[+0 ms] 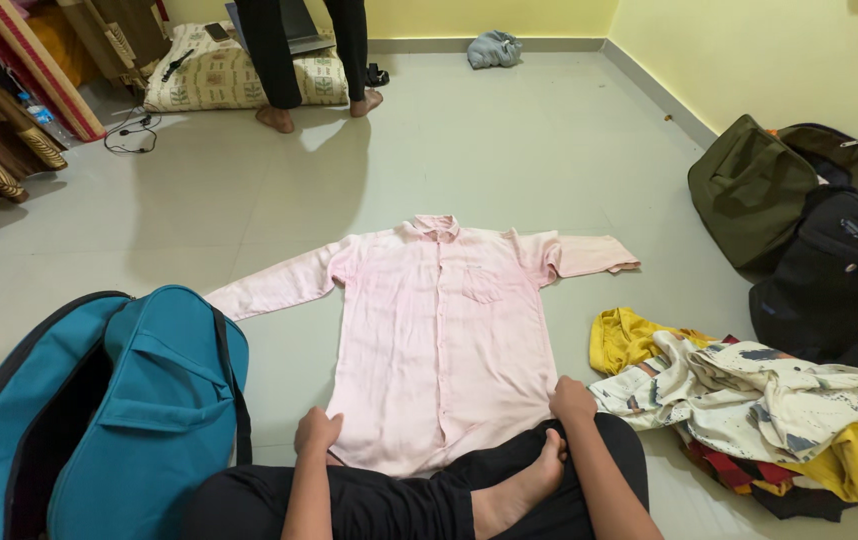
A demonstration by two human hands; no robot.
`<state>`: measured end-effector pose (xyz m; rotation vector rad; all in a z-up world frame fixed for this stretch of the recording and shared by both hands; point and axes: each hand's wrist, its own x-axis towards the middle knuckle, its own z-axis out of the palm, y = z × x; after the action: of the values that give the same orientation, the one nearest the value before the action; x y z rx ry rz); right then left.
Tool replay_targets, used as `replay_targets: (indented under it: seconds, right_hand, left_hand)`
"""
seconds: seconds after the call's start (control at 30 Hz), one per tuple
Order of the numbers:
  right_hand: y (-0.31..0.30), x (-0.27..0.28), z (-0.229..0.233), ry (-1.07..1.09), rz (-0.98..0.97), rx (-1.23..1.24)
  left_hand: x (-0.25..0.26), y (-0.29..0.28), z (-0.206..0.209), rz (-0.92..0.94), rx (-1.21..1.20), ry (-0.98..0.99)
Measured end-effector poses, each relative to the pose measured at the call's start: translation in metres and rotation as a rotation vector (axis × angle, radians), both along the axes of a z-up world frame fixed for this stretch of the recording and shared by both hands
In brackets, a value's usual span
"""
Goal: The person buttons the collar of a shirt, spreads it flat on the floor, and folds the sleeves and body into a compact rectangle.
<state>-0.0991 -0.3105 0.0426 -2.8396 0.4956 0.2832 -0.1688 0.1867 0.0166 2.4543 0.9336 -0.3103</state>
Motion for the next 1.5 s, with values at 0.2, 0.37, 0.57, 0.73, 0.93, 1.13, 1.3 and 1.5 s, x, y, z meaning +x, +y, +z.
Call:
replay_targets:
  seconds: [0.2,0.37,0.57,0.73,0.93,1.13,1.3,1.5]
  right_hand:
    - [0.004,-0.001,0.001,0.060,0.013,-0.086]
    - [0.013,0.002,0.001,0.053,0.086,-0.187]
    - [0.028,0.011,0.014,0.073,0.218,-0.142]
    - [0.094,0.021,0.028,-0.053,0.405,0.213]
    - [0.232,-0.032,0.014,-0.133,0.803,0.254]
    - [0.323,-0.089,0.044,-0.212,0.768,0.314]
    - [0.330,-0.069,0.056,-0.300,0.728,0.310]
    - [0.330,-0.037,0.075,-0.276,0.650,0.452]
  left_hand:
    - [-0.012,-0.011,0.007,0.079,-0.330,-0.342]
    - [-0.021,-0.010,-0.007,0.068,-0.389,-0.595]
    - [-0.029,-0.015,-0.015,0.103,-0.376,-0.698]
    - [-0.032,-0.030,0.009,0.075,-0.376,-0.729]
    - [-0.046,-0.044,0.033,0.087,-0.445,-0.718]
    - [-0.046,-0.048,0.031,0.026,-0.402,-0.881]
    - [-0.047,-0.047,0.029,0.054,-0.450,-0.815]
    - [-0.034,-0.062,-0.012,-0.141,-0.869,-1.114]
